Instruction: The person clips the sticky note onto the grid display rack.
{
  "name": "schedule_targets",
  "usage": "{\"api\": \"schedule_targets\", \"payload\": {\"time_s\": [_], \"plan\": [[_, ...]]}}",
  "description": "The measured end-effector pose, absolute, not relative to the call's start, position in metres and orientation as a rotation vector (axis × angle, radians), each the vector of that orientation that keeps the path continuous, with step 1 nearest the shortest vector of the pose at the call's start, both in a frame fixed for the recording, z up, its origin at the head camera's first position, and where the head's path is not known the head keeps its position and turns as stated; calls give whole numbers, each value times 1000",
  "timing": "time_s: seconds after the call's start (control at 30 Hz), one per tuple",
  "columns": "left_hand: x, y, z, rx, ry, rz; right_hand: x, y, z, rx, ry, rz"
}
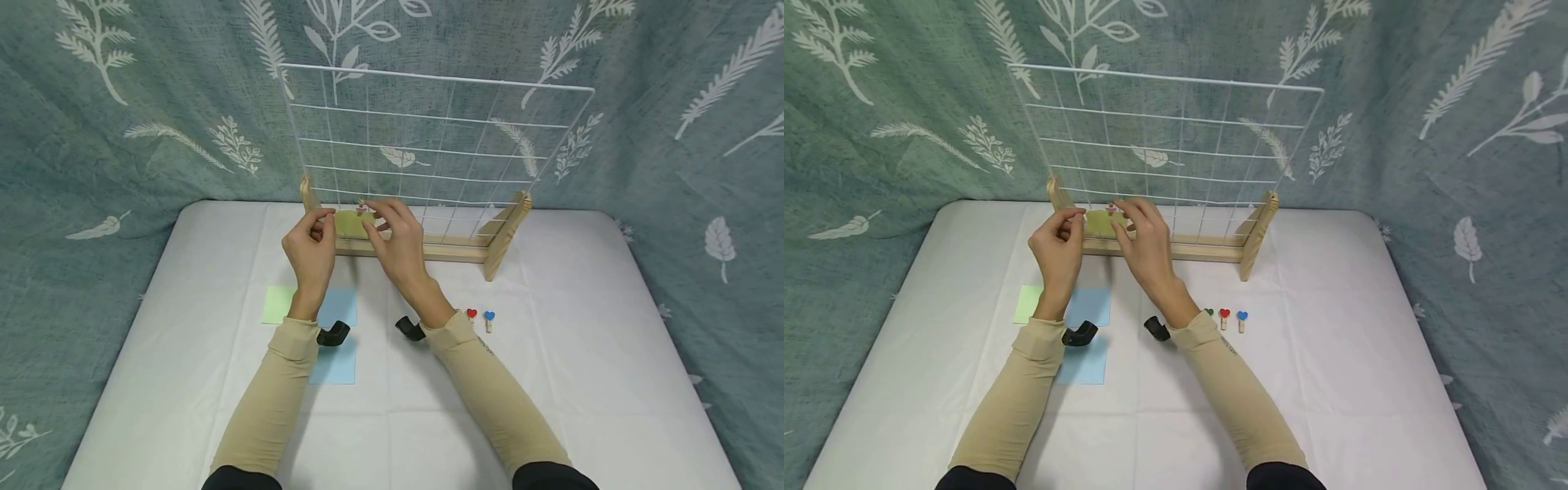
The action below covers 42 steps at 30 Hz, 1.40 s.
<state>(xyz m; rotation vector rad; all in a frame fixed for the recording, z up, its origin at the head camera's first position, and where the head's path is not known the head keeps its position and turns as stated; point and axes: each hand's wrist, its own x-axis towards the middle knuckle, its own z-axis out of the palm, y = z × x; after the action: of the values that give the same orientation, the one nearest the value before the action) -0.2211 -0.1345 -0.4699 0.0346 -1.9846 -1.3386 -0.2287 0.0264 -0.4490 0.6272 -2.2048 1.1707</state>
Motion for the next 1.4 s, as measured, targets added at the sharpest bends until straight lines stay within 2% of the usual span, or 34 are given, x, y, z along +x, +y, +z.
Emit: {"api": "schedule_targets", "payload": {"time_s": [0.5, 0.83, 1.4], "plan": [[-217, -131, -464, -13, -1851, -1390, -189, 57, -456, 528, -2235, 1298], [-201, -121, -442, -36, -1834, -1431, -179, 75, -460, 512, -2237, 1284], [-200, -117, -443, -85, -1824, -1412, -167, 129, -484, 412, -2423, 1178]]}}
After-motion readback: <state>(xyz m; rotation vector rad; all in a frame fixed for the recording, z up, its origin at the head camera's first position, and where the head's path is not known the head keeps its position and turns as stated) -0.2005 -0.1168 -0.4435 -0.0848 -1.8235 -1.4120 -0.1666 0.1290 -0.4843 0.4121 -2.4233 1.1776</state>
